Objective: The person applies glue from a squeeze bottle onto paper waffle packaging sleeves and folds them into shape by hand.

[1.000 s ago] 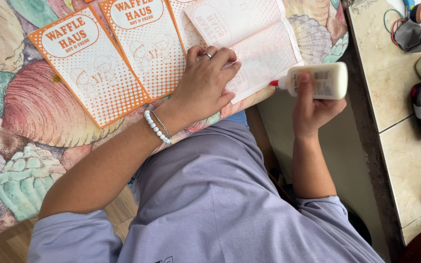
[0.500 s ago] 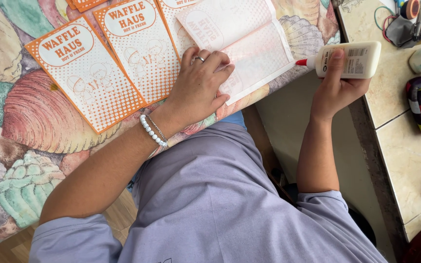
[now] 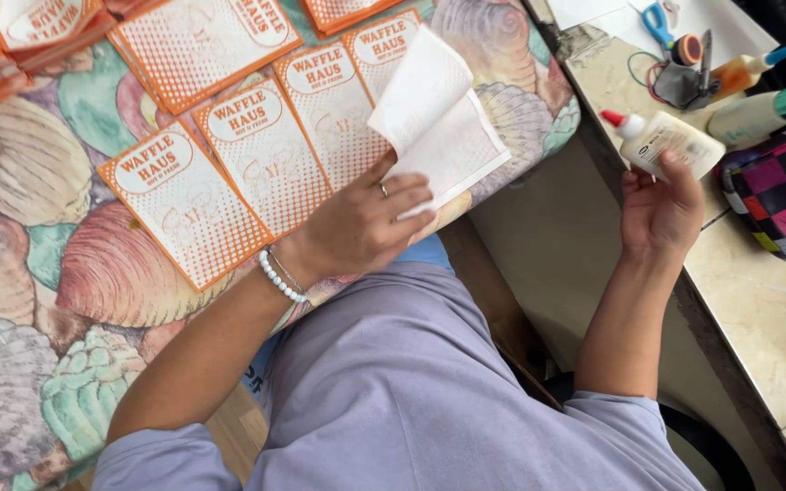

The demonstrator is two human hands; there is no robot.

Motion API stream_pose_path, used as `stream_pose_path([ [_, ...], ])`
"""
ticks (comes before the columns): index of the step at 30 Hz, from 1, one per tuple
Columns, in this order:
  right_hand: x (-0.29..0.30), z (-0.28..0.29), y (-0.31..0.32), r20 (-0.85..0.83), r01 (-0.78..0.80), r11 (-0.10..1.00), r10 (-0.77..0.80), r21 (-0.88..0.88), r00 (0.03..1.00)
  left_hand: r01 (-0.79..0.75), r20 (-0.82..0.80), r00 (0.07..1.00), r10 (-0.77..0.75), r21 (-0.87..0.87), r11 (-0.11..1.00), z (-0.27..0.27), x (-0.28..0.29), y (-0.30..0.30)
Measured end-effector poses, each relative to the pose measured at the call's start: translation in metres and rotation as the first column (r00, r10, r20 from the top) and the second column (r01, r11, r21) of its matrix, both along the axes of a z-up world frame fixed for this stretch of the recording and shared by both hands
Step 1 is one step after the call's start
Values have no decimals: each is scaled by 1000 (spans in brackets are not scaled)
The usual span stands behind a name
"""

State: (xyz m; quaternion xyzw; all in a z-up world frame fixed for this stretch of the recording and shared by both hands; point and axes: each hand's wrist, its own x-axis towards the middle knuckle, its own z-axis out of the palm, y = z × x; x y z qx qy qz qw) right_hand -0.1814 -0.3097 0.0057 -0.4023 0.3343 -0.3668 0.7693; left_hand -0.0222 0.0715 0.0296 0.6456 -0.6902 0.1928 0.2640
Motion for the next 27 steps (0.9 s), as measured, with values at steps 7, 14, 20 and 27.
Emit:
stream_pose_path([
  [7,-12,-3,-3,84,14,998,-19,54,996,298,-470,842,-264,-4,955,16,-22,-6],
  [14,-3,-31,-30,37,41,911,-28,-410,999,-191,-619,784,52,-161,968,24,-1,-29],
  [20,33,-33,-34,141,172,588,-99,-791,985,-640,-224,650,726,355,682,-28,10,-90],
  [27,42,-34,-26,-55,50,460,-214,-887,975,-744,-55,542,839,432,509,-31,4,-112],
])
